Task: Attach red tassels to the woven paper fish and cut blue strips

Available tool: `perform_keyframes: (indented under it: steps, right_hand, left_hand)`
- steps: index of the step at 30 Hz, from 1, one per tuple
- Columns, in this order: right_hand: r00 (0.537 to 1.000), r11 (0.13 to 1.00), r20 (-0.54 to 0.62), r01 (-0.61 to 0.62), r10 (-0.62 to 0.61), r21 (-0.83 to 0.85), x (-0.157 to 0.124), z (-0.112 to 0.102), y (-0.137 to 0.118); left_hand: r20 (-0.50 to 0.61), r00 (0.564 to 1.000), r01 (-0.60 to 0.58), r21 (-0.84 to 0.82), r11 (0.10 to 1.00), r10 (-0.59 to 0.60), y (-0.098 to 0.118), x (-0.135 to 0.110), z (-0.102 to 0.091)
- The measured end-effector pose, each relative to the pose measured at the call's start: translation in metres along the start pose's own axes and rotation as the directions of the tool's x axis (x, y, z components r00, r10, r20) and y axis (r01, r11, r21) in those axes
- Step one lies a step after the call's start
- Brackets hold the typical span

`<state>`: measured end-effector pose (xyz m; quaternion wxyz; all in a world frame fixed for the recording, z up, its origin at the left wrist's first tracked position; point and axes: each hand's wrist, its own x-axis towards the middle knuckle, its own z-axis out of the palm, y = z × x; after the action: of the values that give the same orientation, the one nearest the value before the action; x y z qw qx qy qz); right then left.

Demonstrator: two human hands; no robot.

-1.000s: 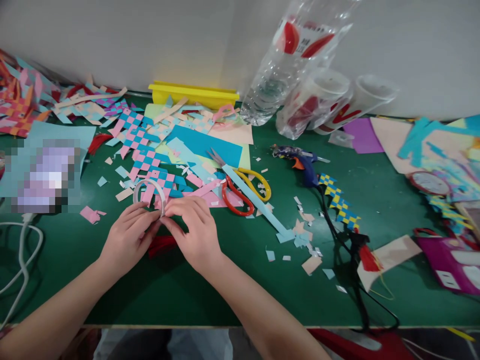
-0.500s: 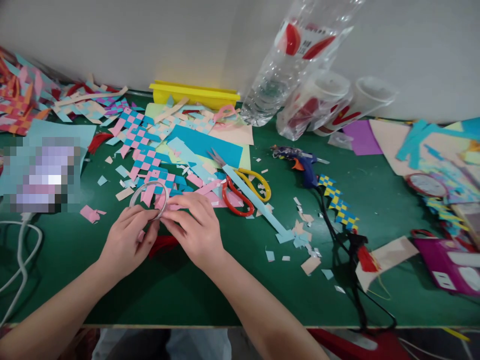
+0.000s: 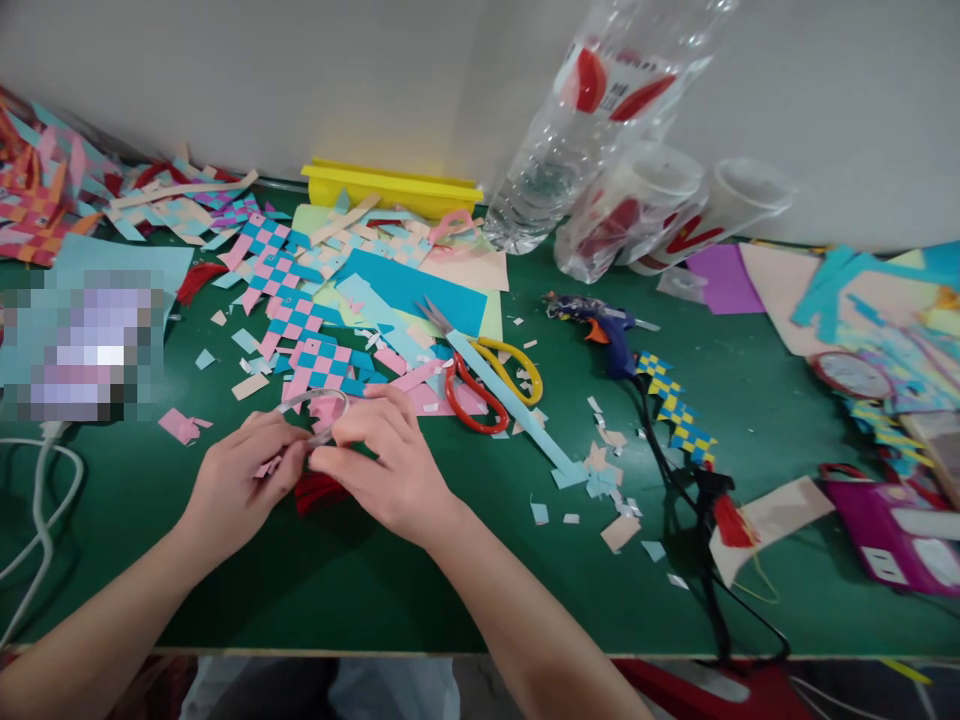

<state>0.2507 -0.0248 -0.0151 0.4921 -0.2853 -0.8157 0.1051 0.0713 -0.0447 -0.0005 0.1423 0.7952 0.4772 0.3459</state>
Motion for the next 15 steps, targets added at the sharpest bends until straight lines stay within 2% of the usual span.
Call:
perform_keyframes:
  steps: [3, 6, 9, 11, 13, 15]
  right_hand:
    - [0.991, 0.998, -0.128, -0.04, 0.047, 0.053, 0.002, -0.005, 0.004]
    - [0.957, 0.991, -0.258, -0.137, 0.132, 0.0, 0.004, -0.009, 0.009]
    - [0.938, 0.976, -0.289, -0.213, 0.191, -0.046, 0.005, -0.01, 0.014]
    - [0.927, 0.96, -0.282, -0.275, 0.249, -0.056, 0.003, -0.008, 0.016]
    - [0.911, 0.933, -0.243, -0.356, 0.333, -0.055, 0.001, -0.006, 0.02]
    - [0.903, 0.904, -0.149, -0.417, 0.402, -0.089, -0.002, -0.004, 0.024]
  left_hand:
    - [-0.112, 0.987, 0.123, 0.092, 0.988, -0.112, -0.009, 0.001, -0.009]
    - [-0.236, 0.969, 0.146, 0.321, 0.936, -0.07, -0.029, 0.001, -0.015]
    - [-0.208, 0.977, 0.149, 0.533, 0.833, -0.042, -0.048, 0.001, -0.016]
    - [-0.203, 0.977, 0.171, 0.583, 0.794, -0.062, -0.053, 0.001, -0.014]
    - [-0.164, 0.986, 0.128, 0.556, 0.821, -0.042, -0.05, 0.002, -0.009]
    - [-0.07, 0.997, 0.009, 0.495, 0.869, 0.03, -0.043, 0.004, -0.002]
